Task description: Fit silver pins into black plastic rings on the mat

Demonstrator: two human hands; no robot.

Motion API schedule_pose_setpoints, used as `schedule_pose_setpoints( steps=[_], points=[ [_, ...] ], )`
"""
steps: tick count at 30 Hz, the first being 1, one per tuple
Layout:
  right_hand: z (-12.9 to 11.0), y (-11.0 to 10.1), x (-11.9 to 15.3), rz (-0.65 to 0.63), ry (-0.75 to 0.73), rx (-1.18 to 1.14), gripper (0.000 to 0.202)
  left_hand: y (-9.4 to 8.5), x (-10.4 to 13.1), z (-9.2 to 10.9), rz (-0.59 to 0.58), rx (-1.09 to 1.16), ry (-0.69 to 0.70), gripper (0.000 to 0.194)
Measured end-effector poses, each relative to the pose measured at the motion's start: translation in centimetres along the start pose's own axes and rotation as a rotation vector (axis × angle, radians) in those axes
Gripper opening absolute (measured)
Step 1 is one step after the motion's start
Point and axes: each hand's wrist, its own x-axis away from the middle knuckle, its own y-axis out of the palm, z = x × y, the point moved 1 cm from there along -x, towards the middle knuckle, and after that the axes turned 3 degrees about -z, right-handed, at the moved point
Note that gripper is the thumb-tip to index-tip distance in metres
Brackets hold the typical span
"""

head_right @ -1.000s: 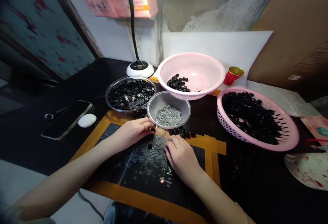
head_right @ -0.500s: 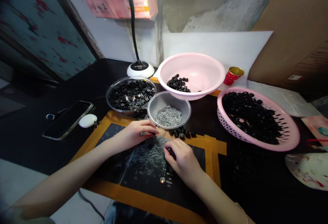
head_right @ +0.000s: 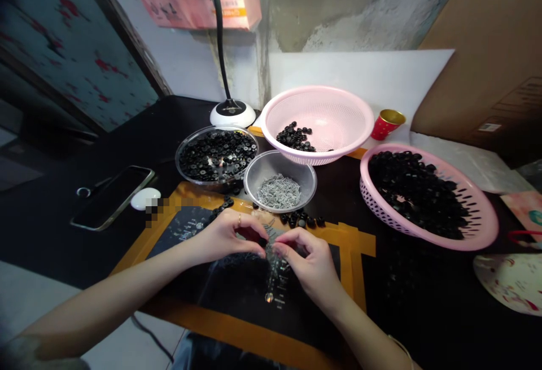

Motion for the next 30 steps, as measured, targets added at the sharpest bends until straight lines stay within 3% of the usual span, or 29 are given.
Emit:
schedule_pose_setpoints(
  steps=[8,16,18,22,25,30],
  points=[
    [0.0,0.4,0.1,-0.060,-0.172,0.118,0.006,0.6,0.1,0.5,-0.014,-0.045,0.101,0.023],
    [-0.2,0.6,0.4,-0.027,-0.227,0.220,0.009,1.0,0.5,0.1,0.084,-0.259,0.294,0.020],
    [-0.3,0.7,0.4,-0.038,-0.185,0.202,0.010,1.2,0.6,0.0,0.066,-0.317,0.368,0.017],
    [-0.2,0.8,-0.1,-0.127,0.069,-0.034,0.016,1.4,0.5,-0.2,0.053,-0.287,0.447,0.019],
    [-0.1,0.6,-0.4,-0.162,0.164,-0.194,0.021,1.3,0.3,0.1,0.090,-0.127,0.417,0.020],
    [-0.5,0.3,-0.6,-0.116,0.161,-0.255,0.026,0.8,0.1,0.7,0.039,0.140,0.202,0.012]
  ],
)
